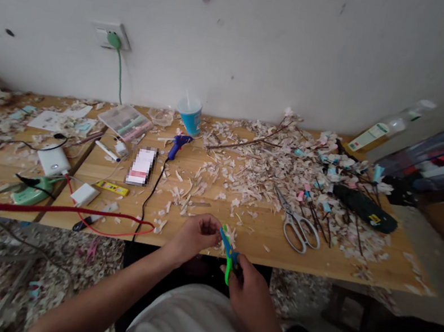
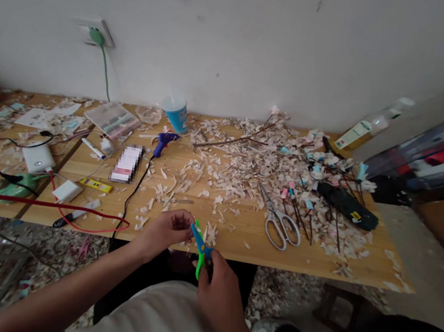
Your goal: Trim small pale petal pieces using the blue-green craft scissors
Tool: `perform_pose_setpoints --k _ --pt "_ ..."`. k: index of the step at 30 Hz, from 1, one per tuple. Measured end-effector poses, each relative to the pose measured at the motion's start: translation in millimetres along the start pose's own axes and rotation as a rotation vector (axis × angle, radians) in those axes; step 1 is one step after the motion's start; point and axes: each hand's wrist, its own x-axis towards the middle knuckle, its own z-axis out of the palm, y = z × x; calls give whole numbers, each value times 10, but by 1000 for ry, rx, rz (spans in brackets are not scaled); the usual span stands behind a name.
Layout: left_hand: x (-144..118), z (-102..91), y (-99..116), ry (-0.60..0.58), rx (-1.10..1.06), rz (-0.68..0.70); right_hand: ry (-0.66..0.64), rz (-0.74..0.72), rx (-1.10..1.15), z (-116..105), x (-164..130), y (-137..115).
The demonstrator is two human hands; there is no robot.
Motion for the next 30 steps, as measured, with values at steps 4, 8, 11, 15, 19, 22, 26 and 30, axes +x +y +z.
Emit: perform_pose_setpoints --k 4,8,11,15,19,22,26,30 --pt "-40 21 -50 16 -116 -91 -4 22 -16 2 2 6" --pt "-76 31 -66 52 -210 -112 -8 21 -35 -7 1 22" --pt "-80 18 -64 53 -145 -71 -10 13 -42 -8 3 24" --pt "-74 -2 -42 31 -46 -16 -8 0 -43 -10 5 -6" --pt "-75 -15 0 41 64 16 3 13 -61 -30 3 -29" --pt "-65 -41 22 35 125 31 11 -1 -79 -51 4 -26" --pt "-37 -86 41 18 176 55 1 -10 -132 -64 17 -22" --pt "-50 -62 61 27 91 3 8 -11 -130 -58 32 -30"
